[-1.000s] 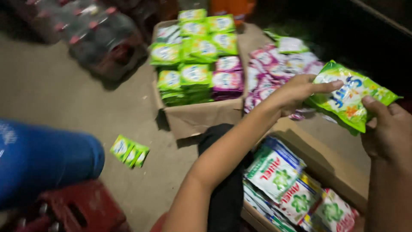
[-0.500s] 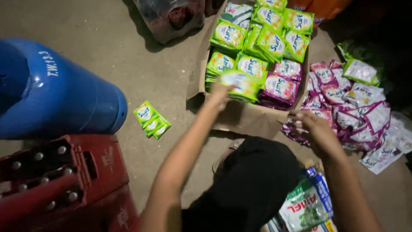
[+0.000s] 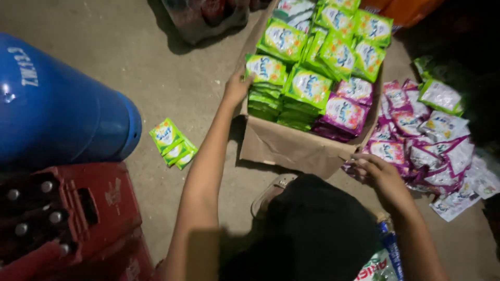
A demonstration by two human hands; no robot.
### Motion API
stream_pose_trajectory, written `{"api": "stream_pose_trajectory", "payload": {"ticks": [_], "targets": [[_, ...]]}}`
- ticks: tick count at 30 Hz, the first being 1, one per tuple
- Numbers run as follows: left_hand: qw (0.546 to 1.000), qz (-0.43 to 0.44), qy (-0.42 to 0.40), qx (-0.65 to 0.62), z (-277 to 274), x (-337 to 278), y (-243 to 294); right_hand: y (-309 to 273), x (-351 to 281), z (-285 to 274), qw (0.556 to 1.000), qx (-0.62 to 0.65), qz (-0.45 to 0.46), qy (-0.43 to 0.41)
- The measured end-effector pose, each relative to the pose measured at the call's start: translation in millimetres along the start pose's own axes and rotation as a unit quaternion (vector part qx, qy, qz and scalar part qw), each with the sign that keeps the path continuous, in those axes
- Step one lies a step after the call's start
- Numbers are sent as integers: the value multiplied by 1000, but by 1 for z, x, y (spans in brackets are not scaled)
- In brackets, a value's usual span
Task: Sorting, folding, and packing various detergent sachets into a cardboard box.
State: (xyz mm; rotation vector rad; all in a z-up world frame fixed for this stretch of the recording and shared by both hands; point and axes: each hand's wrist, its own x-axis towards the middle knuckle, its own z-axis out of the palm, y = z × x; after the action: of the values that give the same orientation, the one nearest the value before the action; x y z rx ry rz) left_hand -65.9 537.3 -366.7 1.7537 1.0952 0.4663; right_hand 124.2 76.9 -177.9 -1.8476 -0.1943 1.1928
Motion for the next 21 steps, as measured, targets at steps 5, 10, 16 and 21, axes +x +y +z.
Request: {"api": "stream_pose_trajectory", "payload": {"ticks": [5, 10, 16, 21], "targets": [[968, -2, 242, 65, -47, -110, -87, 11, -31, -23, 994, 7, -61, 86], [861, -218, 50, 456, -122, -221, -180, 63, -68, -78, 987, 58, -52, 137], [817, -277, -58, 502, -129, -213, -159, 232, -90, -194, 981, 25, -24, 191], [820, -287, -36, 493, -99, -178, -215, 335, -121, -252, 979, 36, -85, 184]]}}
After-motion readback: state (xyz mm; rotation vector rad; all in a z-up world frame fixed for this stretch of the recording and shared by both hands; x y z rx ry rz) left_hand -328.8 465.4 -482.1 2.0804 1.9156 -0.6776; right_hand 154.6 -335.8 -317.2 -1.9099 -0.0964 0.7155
